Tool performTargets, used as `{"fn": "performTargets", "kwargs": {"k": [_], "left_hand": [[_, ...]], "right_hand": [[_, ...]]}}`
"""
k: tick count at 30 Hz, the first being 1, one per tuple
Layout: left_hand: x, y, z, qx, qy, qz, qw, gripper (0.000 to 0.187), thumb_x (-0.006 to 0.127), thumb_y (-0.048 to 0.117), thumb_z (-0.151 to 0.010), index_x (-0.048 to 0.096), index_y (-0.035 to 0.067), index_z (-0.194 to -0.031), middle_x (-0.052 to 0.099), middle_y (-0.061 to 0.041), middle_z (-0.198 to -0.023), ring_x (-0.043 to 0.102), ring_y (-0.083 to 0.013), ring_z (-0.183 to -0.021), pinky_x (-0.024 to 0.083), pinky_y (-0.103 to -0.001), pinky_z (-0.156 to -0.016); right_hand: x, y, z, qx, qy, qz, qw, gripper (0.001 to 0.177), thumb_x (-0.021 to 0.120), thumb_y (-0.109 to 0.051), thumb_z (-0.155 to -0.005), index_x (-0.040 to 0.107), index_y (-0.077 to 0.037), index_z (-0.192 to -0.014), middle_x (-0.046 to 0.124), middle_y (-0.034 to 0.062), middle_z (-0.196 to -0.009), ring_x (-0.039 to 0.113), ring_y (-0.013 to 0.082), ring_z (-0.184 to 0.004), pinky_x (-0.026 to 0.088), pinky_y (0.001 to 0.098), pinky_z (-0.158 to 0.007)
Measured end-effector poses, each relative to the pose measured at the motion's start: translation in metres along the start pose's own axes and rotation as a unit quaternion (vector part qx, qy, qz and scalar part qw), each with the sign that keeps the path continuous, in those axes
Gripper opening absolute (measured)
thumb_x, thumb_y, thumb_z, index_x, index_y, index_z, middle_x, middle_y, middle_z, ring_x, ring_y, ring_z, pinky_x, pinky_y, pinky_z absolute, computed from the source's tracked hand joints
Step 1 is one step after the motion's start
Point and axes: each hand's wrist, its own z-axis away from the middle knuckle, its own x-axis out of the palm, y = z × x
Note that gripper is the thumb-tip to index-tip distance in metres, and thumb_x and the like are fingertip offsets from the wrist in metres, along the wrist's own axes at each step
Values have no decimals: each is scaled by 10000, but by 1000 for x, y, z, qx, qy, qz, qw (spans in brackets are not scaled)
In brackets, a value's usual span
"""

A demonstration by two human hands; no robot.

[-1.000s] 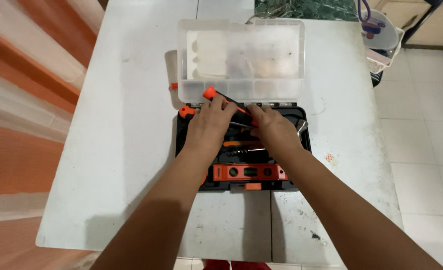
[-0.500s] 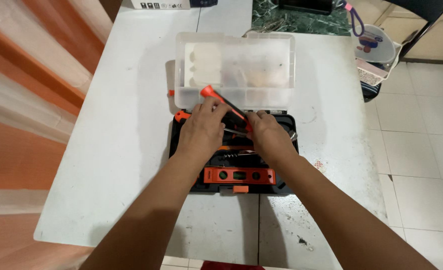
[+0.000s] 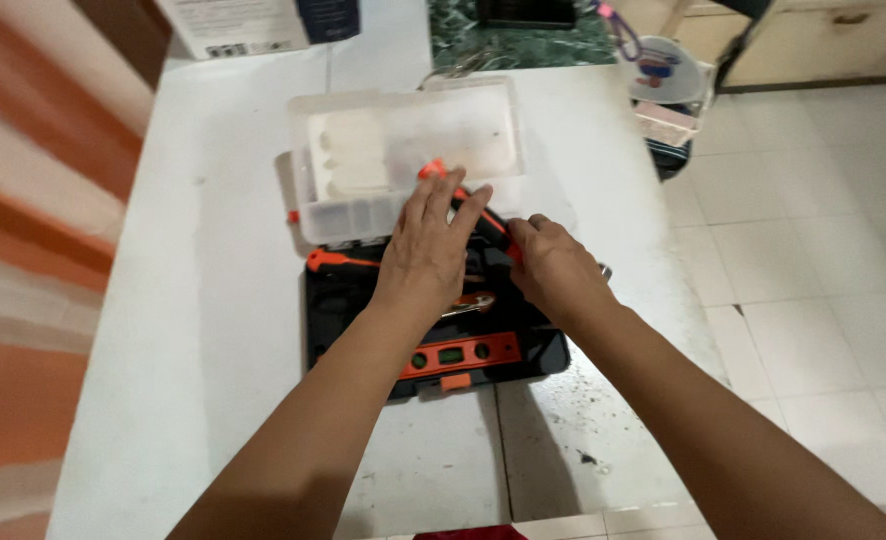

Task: The person removes several tools from a toolbox, including a hammer, screwdriver, pliers, and multi-tool, placing them on the table. They then place the tools back into the toolbox in their designated slots.

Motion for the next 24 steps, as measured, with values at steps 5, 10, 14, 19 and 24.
{"fn": "performTargets", "kwargs": {"k": [5, 10, 14, 19, 24], "left_hand": [[-2, 24, -24, 3, -179, -47, 983, 562, 726, 207, -780, 599, 174, -1327, 608, -79, -1324, 585, -316, -1240, 345, -595, -1140], [-11, 65, -32, -125, -348, 143, 918, 366, 709, 326, -881, 629, 128, -1178, 683, -108, -1201, 667, -333, -1122, 532, -488, -947], [-1, 107, -29, -192, -331, 198, 902, 374, 683, 296, -931, 591, 57, -1204, 649, -168, -1208, 667, -362, -1097, 544, -487, -921], [23, 149, -12, -284, -274, 234, 888, 481, 692, 274, -936, 498, -20, -1264, 587, -213, -1239, 647, -369, -1100, 559, -471, -891], [41, 170, 0, -332, -233, 247, 880, 392, 683, 218, -951, 519, -29, -1207, 579, -208, -1247, 638, -360, -1122, 568, -447, -900]], "right_hand": [[-14, 29, 14, -74, 12, 86, 994, 444, 682, 41, -765, 672, -79, -1192, 688, 104, -1054, 671, 315, -1009, 569, 428, -787], [-24, 62, 30, -103, 56, 117, 986, 373, 669, 64, -758, 728, -112, -1081, 722, 69, -1066, 686, 278, -1029, 568, 407, -848], [-23, 77, 40, -93, 98, 130, 982, 327, 659, 56, -802, 743, -123, -1063, 741, 52, -1148, 688, 251, -1116, 577, 382, -885], [-18, 82, 47, -56, 102, 104, 988, 245, 697, -18, -828, 744, -105, -1051, 734, 58, -1147, 681, 264, -1123, 575, 378, -851], [-8, 80, 47, 54, 94, 65, 992, 342, 692, 36, -752, 781, -113, -1047, 682, 94, -1277, 653, 317, -1092, 564, 409, -820]]}}
